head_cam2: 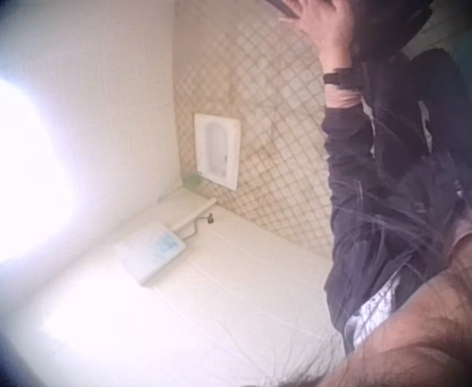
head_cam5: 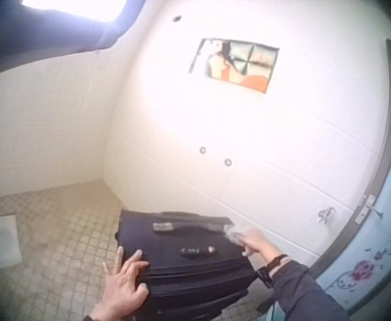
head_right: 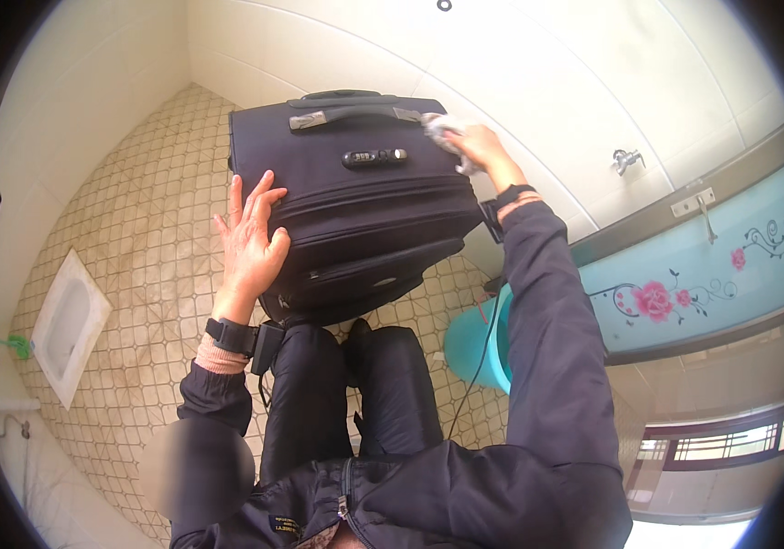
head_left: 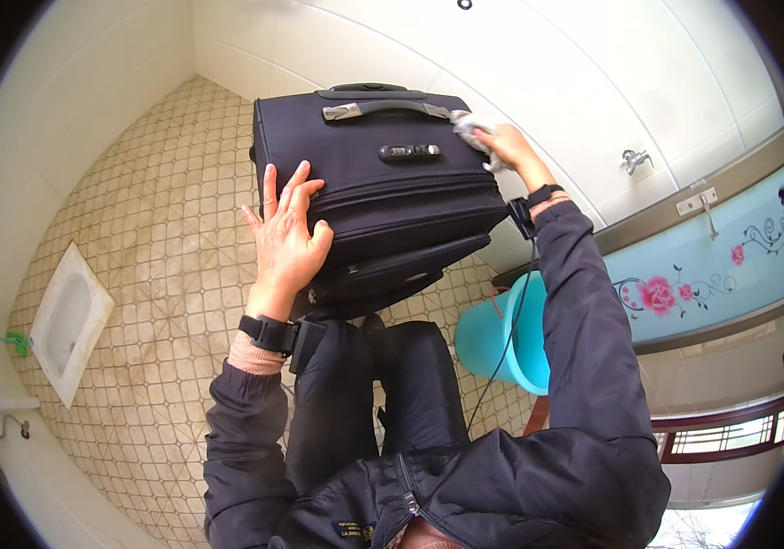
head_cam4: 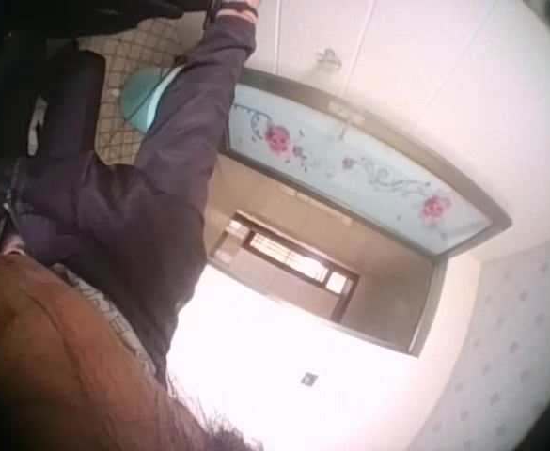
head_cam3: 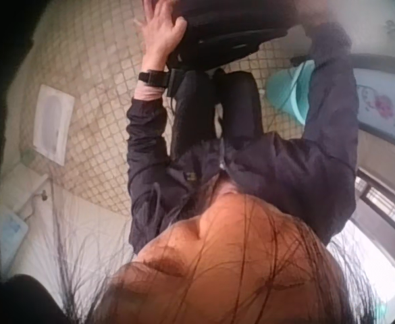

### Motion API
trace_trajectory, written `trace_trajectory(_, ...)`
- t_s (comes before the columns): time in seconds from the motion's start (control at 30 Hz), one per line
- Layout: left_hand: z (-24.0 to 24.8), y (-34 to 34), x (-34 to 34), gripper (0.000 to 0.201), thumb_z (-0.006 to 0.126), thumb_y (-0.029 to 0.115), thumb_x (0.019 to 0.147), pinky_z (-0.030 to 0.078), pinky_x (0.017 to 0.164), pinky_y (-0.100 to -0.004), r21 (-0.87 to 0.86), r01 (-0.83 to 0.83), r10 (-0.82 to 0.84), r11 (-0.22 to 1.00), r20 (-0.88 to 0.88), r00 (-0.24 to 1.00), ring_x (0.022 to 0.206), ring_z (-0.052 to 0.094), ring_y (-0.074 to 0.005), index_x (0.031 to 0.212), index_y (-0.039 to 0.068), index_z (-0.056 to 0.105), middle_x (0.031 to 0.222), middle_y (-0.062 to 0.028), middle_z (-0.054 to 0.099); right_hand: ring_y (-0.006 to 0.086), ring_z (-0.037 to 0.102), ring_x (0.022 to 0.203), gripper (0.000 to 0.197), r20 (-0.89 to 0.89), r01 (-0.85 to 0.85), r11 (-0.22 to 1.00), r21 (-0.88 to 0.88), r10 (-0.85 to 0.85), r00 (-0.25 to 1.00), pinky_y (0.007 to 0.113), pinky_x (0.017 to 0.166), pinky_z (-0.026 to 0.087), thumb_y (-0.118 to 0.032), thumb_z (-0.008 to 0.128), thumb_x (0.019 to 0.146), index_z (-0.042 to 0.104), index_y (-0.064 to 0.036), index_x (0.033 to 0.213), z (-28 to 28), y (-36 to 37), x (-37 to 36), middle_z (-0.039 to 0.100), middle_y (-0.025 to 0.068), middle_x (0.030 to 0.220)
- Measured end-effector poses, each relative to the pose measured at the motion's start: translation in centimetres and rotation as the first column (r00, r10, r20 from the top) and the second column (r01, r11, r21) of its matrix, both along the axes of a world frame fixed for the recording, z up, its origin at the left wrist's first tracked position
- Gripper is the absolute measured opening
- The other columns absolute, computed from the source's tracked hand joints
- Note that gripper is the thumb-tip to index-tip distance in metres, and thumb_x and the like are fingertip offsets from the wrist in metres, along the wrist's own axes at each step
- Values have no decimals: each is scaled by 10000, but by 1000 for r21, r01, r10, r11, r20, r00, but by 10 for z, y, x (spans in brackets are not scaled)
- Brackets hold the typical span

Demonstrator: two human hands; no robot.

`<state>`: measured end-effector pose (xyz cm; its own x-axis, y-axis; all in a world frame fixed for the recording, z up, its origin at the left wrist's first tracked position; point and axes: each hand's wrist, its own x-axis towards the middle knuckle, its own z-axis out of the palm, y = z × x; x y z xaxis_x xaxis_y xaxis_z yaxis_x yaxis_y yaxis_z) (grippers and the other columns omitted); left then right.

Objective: The person sits on the floor and wipes a black suitcase with a cloth, repeatedly dipping the cloth into a blue basin of water. They rotate the suitcase to clean multiple sides and continue wiping until the end of the clip.

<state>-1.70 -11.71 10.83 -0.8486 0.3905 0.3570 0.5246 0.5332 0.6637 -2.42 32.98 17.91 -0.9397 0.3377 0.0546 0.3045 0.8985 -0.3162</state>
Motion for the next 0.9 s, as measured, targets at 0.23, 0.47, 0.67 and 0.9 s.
trace_trajectory(0.23, -8, 2, -6, 511, 531, 183, 731, 175, 1096, -708, 80, 29, -23, 996, -75, 997, 1505, 67, -324, 1236, 103, 552, 1528, -27, 380, 376, 601, 1140, 566, -106, 131, 987, 94, -121, 987, 426, 960, 461, -487, 540, 904, 574, -99, 1314, -33, -15, -25, 640, 214, 1215)
trace_trajectory(0.47, -13, 7, -8, 506, 548, 210, 730, 312, 1072, -508, 110, -15, 28, 994, -117, 993, 1494, 114, -334, 1221, 90, 571, 1506, -58, 415, 330, 613, 1042, 421, 40, -364, 931, -40, 365, 930, 411, 921, 461, -332, 579, 923, 586, -58, 1242, -7, -82, 41, 654, 187, 1129)
trace_trajectory(0.67, -5, 14, 20, 498, 577, 178, 721, 218, 1051, -743, 156, -58, 45, 986, 85, 995, 1510, 1, -307, 1214, 107, 554, 1556, -25, 309, 334, 381, 1380, 619, -120, -380, 919, 106, 392, 912, 451, 1126, 263, -445, 543, 962, 441, -76, 1448, -31, -172, 138, 435, 159, 1476)
trace_trajectory(0.9, 5, 37, 50, 592, 566, 192, 780, 165, 966, -841, 259, -136, 51, 956, 309, 950, 1418, -126, -560, 1344, 97, 413, 1606, -17, 136, 269, 336, 1426, 564, -285, -446, 881, 155, 472, 834, 480, 1145, 159, -144, 688, 822, 560, -236, 1363, -60, -168, 108, 423, 7, 1520)
